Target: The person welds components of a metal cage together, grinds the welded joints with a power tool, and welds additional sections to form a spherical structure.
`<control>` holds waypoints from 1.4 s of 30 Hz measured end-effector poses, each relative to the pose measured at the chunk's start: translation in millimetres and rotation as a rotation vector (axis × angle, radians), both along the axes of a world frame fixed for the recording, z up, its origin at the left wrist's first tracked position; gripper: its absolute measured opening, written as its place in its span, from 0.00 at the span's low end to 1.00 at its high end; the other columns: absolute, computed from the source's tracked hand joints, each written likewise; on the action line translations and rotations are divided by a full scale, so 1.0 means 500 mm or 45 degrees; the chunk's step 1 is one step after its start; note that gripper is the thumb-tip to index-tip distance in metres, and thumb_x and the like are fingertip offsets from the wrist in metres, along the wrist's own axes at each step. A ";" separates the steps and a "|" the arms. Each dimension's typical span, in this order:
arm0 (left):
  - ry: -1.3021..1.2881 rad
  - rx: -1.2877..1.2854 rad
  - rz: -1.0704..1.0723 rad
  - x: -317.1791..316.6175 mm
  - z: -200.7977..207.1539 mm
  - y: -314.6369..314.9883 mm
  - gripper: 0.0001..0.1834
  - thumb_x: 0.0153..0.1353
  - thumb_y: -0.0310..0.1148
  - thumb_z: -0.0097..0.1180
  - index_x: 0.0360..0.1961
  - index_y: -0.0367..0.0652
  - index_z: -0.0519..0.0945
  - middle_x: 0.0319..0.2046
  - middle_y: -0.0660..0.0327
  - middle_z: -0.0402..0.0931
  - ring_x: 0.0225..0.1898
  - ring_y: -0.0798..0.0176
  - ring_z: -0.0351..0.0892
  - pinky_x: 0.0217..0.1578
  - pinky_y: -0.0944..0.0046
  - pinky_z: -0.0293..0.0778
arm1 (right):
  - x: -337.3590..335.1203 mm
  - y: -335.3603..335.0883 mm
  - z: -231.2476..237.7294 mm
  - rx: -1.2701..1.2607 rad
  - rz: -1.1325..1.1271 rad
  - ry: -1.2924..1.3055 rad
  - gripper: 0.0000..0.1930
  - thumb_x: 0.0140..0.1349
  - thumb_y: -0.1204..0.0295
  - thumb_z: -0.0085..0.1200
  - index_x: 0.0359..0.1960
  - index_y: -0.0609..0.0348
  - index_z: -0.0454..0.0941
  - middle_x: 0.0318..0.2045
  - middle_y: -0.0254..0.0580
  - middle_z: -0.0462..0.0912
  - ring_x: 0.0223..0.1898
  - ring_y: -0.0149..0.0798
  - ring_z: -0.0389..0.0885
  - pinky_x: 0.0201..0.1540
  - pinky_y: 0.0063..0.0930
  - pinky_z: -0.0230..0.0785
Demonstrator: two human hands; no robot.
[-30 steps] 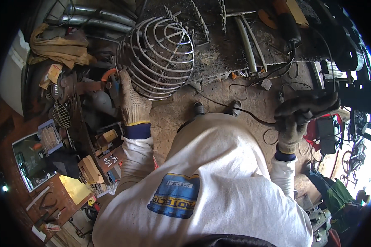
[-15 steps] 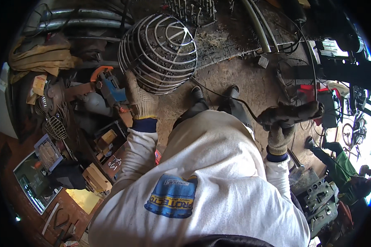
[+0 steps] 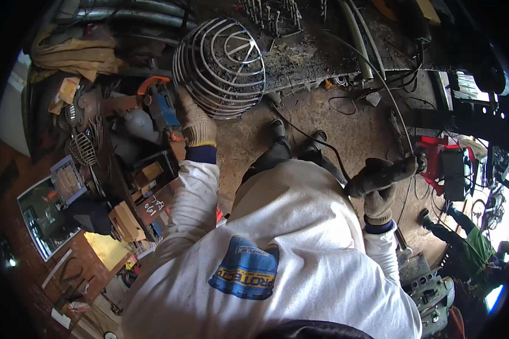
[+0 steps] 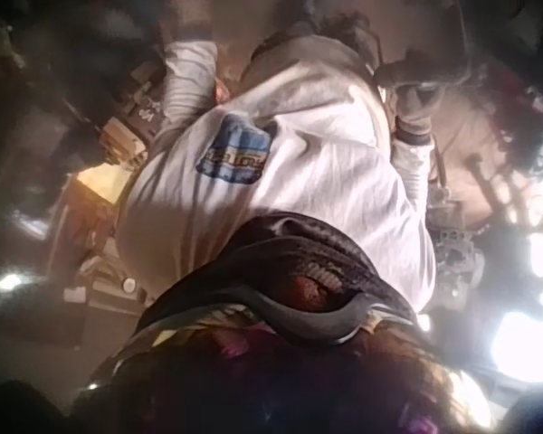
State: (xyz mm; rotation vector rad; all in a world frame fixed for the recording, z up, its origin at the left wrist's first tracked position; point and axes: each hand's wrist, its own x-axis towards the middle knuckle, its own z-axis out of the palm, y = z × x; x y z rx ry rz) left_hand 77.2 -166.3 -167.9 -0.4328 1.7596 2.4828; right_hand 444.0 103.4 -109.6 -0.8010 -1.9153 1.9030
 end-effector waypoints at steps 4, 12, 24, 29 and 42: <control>-0.167 0.121 -0.023 -0.029 0.006 0.011 0.39 0.71 0.65 0.44 0.70 0.46 0.67 0.71 0.57 0.64 0.69 0.52 0.66 0.68 0.51 0.66 | -0.004 0.023 -0.006 -0.143 0.032 -0.149 0.28 0.59 0.61 0.70 0.56 0.65 0.75 0.37 0.39 0.83 0.38 0.33 0.82 0.43 0.29 0.76; 0.018 -0.073 0.093 -0.029 0.104 0.031 0.36 0.67 0.52 0.62 0.63 0.34 0.72 0.60 0.54 0.75 0.56 0.55 0.79 0.55 0.57 0.77 | -0.023 -0.001 0.002 0.402 0.101 -0.314 0.18 0.57 0.69 0.65 0.46 0.66 0.80 0.30 0.38 0.82 0.32 0.36 0.82 0.37 0.32 0.76; 0.040 -0.454 0.009 -0.030 0.122 0.027 0.34 0.68 0.56 0.58 0.55 0.31 0.77 0.50 0.55 0.80 0.46 0.61 0.81 0.48 0.63 0.77 | 0.022 -0.052 -0.018 0.309 0.221 -0.198 0.17 0.55 0.73 0.69 0.44 0.63 0.76 0.28 0.35 0.80 0.28 0.33 0.81 0.31 0.30 0.76; 0.061 -0.292 0.042 -0.044 0.080 0.011 0.33 0.68 0.55 0.59 0.55 0.31 0.78 0.49 0.55 0.81 0.47 0.62 0.80 0.49 0.62 0.76 | 0.012 -0.063 0.004 -0.031 0.067 -0.272 0.18 0.52 0.74 0.69 0.43 0.62 0.76 0.29 0.35 0.80 0.28 0.32 0.81 0.31 0.29 0.76; 0.056 -0.421 0.050 -0.030 0.116 0.035 0.32 0.69 0.53 0.59 0.57 0.31 0.77 0.52 0.55 0.80 0.49 0.61 0.81 0.50 0.63 0.76 | 0.012 -0.028 0.000 -0.121 0.219 -0.212 0.15 0.62 0.70 0.62 0.46 0.65 0.75 0.33 0.40 0.82 0.31 0.34 0.81 0.32 0.30 0.76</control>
